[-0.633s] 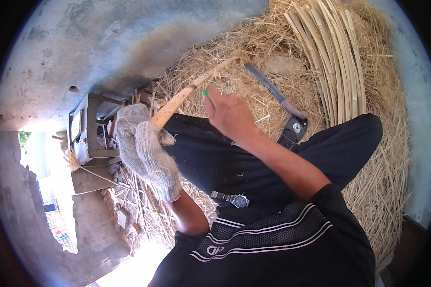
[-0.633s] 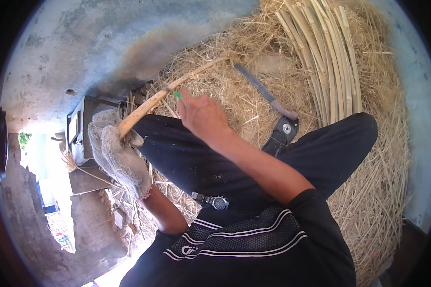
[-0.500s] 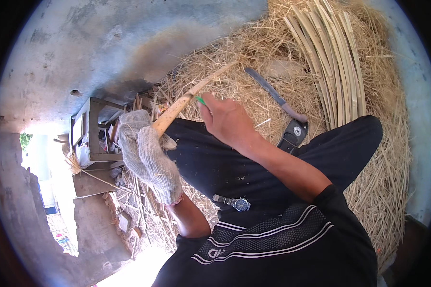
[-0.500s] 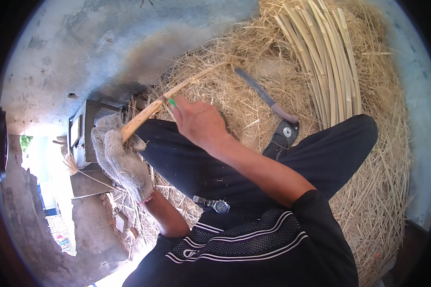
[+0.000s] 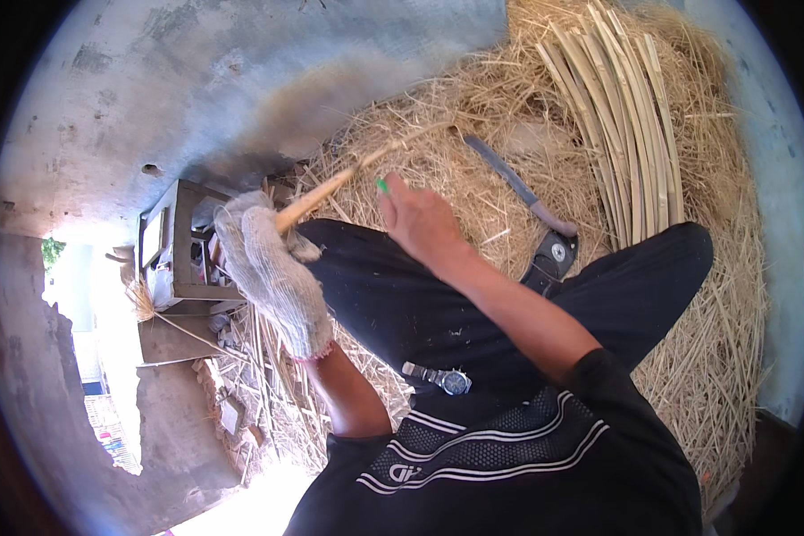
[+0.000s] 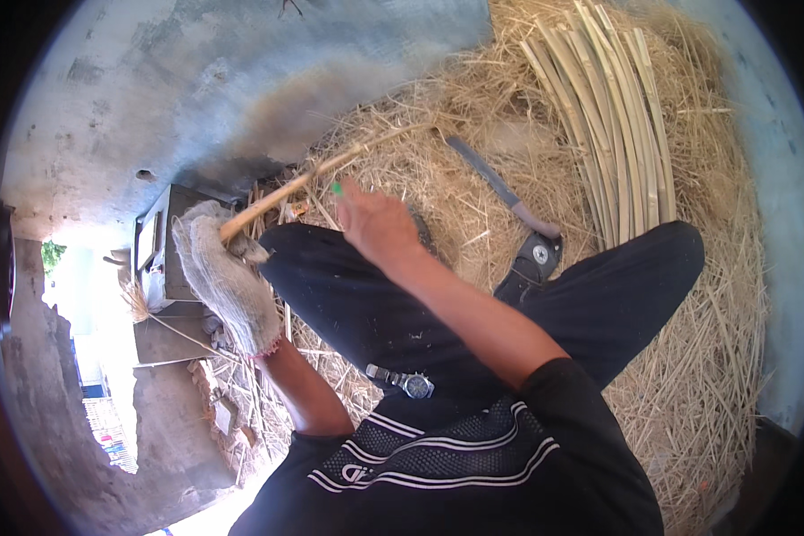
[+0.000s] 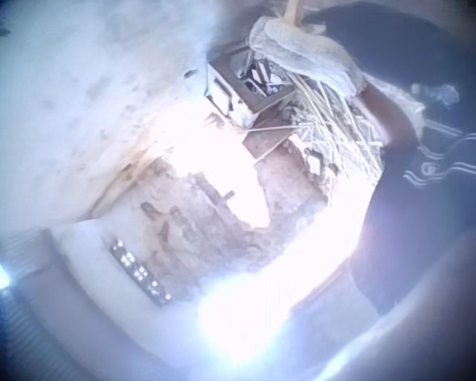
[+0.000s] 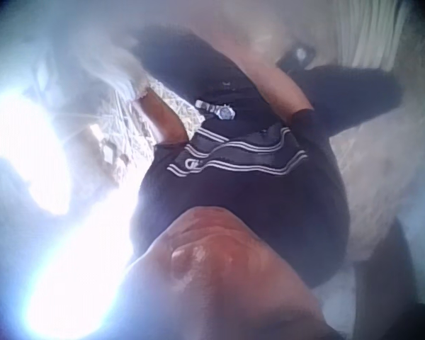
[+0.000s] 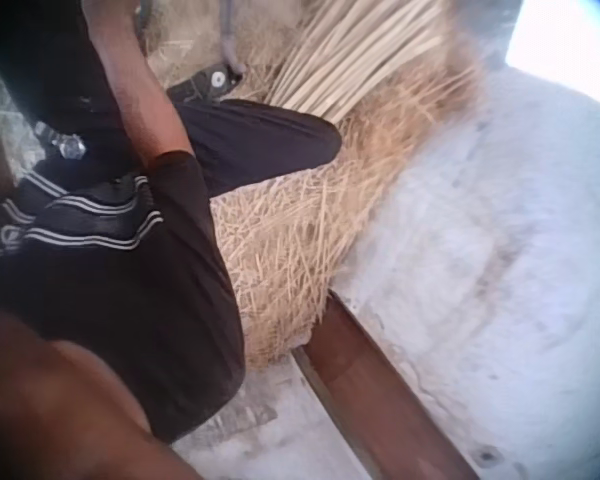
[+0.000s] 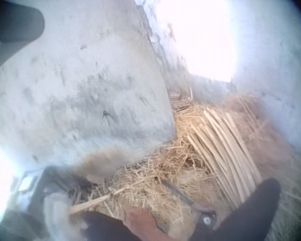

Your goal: The person sits cross-legged on a straw-covered floor and uses a green utility knife to shave the surface of a thin bamboo stick. They hold the stick with a gloved left hand and scrape it with the right hand, occasionally switching to a larger knife to split the bamboo.

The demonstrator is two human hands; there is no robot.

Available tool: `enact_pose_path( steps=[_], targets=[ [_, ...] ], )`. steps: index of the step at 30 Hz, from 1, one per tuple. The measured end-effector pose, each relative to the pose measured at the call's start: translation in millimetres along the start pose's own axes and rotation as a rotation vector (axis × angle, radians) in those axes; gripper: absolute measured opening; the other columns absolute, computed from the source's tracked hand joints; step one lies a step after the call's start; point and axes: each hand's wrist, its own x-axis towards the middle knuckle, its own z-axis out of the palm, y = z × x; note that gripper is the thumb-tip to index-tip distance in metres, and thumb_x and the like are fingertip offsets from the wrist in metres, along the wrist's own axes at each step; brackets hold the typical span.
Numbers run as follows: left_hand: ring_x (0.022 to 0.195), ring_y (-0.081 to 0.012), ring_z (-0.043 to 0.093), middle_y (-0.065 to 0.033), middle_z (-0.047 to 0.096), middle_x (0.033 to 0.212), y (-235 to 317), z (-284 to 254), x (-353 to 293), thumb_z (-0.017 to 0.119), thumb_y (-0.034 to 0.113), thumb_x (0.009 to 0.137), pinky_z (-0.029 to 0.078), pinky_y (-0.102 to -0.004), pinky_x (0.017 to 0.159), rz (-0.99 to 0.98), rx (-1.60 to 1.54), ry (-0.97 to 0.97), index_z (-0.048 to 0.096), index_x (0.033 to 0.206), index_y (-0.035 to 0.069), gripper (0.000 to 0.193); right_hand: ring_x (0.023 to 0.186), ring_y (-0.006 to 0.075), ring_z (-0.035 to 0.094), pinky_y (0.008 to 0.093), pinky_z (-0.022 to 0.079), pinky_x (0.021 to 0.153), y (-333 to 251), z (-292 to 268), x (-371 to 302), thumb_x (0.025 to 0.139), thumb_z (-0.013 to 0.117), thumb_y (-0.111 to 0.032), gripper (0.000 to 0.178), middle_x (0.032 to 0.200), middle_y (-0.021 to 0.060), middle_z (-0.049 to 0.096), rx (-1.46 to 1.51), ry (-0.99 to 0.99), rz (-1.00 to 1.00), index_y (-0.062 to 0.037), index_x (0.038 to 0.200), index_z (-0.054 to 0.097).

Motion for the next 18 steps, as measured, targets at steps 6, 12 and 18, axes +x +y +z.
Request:
enact_pose_path(
  steps=[6,12,18],
  targets=[
    [0.054,-0.0084,0.047,-0.0062,0.053,0.088,2.8,9.3,-12.7,0.047,0.020,0.097,0.040,-0.0205,0.046,0.042,0.035,-0.022,0.056,0.105,-0.001,0.023,0.054,0.0405,0.063,0.0510,0.049,0.050,-1.2,-16.9,14.6,0.097,0.055,-0.020,0.018,0.057,0.0192,0.060,0.034,-0.006,-0.006,-0.0029,0.102,0.057],
    [0.064,-0.0100,0.049,-0.0053,0.051,0.090,7.3,15.6,3.3,0.047,0.018,0.098,0.041,-0.0216,0.051,0.043,0.000,-0.086,0.056,0.103,0.001,0.021,0.065,0.0418,0.066,0.0510,0.054,0.057,68.6,-6.1,24.0,0.099,0.049,-0.025,0.025,0.066,0.0230,0.063,-0.122,-0.091,0.255,-0.0033,0.107,0.058],
    [0.057,-0.0115,0.049,-0.0058,0.053,0.091,2.2,16.7,-5.4,0.051,0.020,0.097,0.039,-0.0219,0.047,0.089,0.026,-0.020,0.057,0.107,-0.001,0.025,0.058,0.0434,0.061,0.0512,0.047,0.054,-22.8,-43.8,-1.2,0.102,0.048,-0.028,0.027,0.061,0.0217,0.058,0.260,-0.188,0.157,-0.0026,0.109,0.053]
  ],
)
